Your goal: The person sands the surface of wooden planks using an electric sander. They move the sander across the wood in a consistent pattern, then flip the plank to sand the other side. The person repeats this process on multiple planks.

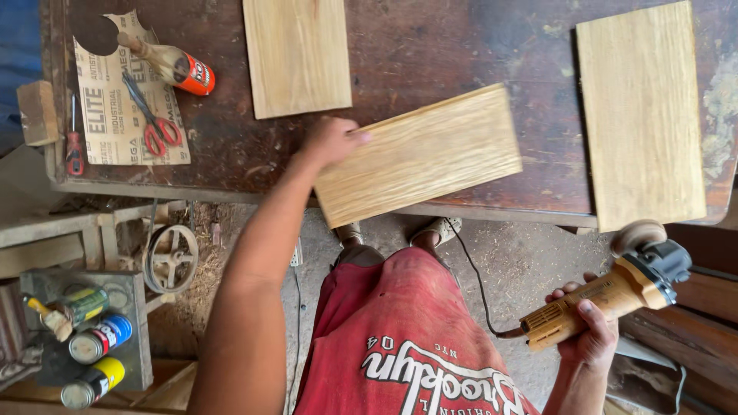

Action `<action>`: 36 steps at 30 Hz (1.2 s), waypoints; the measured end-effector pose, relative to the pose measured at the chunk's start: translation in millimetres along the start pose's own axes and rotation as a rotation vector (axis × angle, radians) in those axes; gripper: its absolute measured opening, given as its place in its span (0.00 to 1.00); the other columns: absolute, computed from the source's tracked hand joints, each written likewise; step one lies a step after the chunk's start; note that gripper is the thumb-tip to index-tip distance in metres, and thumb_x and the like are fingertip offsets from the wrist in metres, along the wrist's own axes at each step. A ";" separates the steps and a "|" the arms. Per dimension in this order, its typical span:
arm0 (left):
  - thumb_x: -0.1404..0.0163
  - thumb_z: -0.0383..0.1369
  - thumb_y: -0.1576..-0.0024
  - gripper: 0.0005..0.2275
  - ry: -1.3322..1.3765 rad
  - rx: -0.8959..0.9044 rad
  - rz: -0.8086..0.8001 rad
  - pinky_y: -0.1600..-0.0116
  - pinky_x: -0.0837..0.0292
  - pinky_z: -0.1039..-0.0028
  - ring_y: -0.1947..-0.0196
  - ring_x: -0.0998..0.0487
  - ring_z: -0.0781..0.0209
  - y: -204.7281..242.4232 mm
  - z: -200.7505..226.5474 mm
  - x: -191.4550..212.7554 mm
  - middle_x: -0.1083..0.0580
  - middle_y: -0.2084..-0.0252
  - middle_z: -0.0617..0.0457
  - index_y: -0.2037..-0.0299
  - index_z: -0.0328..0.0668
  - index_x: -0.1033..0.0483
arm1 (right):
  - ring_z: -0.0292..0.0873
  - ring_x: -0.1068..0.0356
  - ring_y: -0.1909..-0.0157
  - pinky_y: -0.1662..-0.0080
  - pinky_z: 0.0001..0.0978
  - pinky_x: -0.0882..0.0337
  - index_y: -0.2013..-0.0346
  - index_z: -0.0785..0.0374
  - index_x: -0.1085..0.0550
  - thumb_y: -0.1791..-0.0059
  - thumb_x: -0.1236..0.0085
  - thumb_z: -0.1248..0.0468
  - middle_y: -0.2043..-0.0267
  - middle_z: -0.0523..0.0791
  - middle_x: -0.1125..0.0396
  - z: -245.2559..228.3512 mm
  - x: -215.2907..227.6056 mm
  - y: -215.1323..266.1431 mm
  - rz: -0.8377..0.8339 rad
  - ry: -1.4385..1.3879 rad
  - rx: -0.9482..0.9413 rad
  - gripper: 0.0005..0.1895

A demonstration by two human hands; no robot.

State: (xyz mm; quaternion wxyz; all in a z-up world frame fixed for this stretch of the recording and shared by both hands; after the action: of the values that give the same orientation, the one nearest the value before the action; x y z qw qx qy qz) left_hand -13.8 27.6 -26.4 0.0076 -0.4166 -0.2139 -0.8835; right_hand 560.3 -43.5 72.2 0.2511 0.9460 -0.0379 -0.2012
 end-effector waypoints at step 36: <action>0.44 0.38 0.43 0.29 1.740 0.540 0.527 0.37 0.30 0.51 0.36 0.30 0.43 -59.3 -80.8 21.6 0.32 0.34 0.36 0.34 0.30 0.39 | 0.52 0.31 0.53 0.48 0.52 0.27 0.35 0.68 0.43 0.51 0.45 0.66 0.56 0.55 0.36 23.3 -19.2 23.1 0.196 0.240 -0.094 0.31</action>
State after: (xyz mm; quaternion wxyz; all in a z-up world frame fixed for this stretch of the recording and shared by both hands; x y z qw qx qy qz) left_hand -98.6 54.0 -77.8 0.4597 0.3689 -0.2295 -0.7745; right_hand 534.1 -71.0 72.0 0.3161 0.9423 -0.0901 -0.0627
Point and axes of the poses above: each hand's wrist, its own y-axis away from the middle knuckle, its own x-axis out of the back of the hand, z = x × y, the point moved 1 cm from there along -y, towards the middle knuckle
